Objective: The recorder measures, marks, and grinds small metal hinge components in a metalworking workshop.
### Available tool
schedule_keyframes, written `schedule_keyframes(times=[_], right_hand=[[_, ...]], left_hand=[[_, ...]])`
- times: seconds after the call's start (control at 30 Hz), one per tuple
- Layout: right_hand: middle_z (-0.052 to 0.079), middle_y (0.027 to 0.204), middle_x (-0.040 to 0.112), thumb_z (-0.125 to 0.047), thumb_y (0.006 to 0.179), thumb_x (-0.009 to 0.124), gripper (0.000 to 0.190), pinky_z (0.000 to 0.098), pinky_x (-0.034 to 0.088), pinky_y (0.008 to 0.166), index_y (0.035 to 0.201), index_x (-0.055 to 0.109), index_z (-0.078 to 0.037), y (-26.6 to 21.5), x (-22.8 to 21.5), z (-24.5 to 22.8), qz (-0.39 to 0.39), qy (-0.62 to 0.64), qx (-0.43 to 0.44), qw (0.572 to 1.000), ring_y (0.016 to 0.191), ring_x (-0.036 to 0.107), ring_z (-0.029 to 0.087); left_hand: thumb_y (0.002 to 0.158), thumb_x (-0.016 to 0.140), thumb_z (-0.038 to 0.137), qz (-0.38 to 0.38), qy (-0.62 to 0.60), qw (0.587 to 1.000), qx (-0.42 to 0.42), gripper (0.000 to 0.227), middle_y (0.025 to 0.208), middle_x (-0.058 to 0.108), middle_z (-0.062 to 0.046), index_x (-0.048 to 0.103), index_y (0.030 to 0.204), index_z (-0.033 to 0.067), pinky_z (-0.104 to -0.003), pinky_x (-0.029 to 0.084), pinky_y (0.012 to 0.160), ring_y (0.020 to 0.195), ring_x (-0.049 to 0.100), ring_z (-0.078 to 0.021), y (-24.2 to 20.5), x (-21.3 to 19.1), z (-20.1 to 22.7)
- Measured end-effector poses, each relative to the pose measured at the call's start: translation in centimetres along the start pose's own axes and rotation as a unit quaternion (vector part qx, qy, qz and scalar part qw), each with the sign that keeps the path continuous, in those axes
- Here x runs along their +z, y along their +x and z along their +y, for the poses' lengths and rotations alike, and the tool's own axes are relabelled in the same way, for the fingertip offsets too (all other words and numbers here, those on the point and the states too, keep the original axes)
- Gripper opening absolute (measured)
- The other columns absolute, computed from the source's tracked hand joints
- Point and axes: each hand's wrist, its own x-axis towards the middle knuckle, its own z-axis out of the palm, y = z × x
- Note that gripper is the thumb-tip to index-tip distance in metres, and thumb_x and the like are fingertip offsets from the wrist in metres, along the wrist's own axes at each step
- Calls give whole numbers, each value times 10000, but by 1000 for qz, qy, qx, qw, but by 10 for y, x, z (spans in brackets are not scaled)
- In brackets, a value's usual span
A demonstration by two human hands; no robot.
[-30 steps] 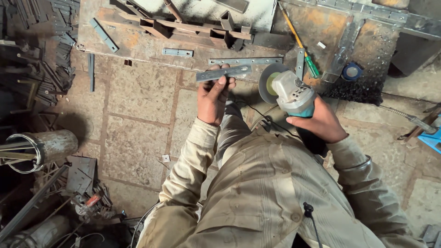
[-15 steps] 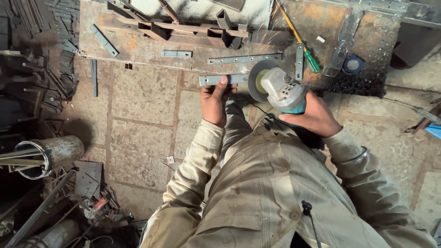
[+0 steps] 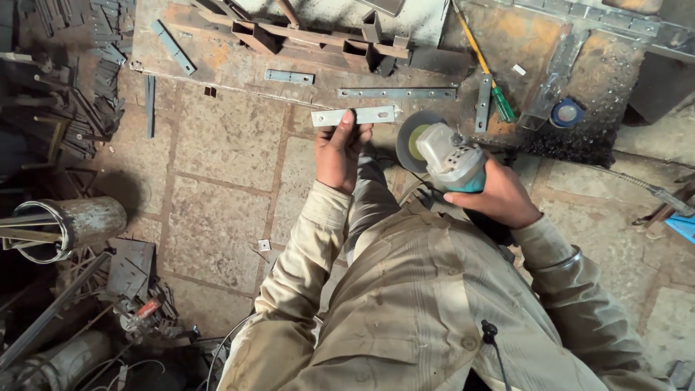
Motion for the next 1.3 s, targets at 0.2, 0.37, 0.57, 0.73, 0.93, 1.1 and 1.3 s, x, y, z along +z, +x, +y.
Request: schedule_keyframes(times=[0.2,0.37,0.57,0.73,0.93,1.1,1.3], right_hand=[[99,1379,618,-226,771,840,787,343,430,1093,1438,498,15,0,-5,9,-7,192,-95,977,1272,561,175],[55,1387,598,-141,790,799,754,331,409,1117,1462,493,13,6,-9,8,-48,298,-88,949,1281,525,142],[59,1383,591,-133,792,803,770,338,390,1133,1469,464,11,12,-1,9,-49,301,-114,945,1278,519,146],[47,1364,598,-137,808,795,743,333,420,1107,1461,468,2,15,3,16,-35,330,-106,937,1258,536,138],[36,1316,626,-131,832,790,674,327,475,1039,1436,513,-16,21,10,39,4,350,-73,934,1200,575,132],[31,1311,631,-135,837,789,671,326,476,1047,1440,514,-34,11,-2,28,47,391,-87,915,1191,590,140],[75,1327,650,-220,801,840,711,343,469,1066,1405,535,-1,0,-2,19,55,273,-100,955,1214,598,163]], left_hand=[[963,730,219,11,-77,988,-133,220,954,729,-80,664,1071,39,-298,619,734,860,737,-187,4,-19,-13],[948,752,256,31,-86,973,-214,209,905,706,-45,643,1035,101,-267,614,706,823,723,-169,0,-22,-37],[904,803,258,58,-58,960,-268,248,889,716,-36,667,1030,93,-257,590,640,755,712,-145,-8,-26,-54],[914,793,229,64,-62,957,-275,220,869,712,-32,663,1031,95,-251,594,657,742,707,-146,-15,-31,-53],[958,728,243,-38,12,984,-173,283,823,701,-61,676,1169,62,-281,552,654,712,681,-168,-32,-5,-26],[1019,707,220,-95,66,992,-47,332,842,702,-86,667,1272,8,-314,546,737,748,667,-184,-40,3,-13],[989,746,210,-38,157,986,46,287,971,738,-63,728,1109,-50,-313,578,814,843,696,-155,-38,10,-9]])
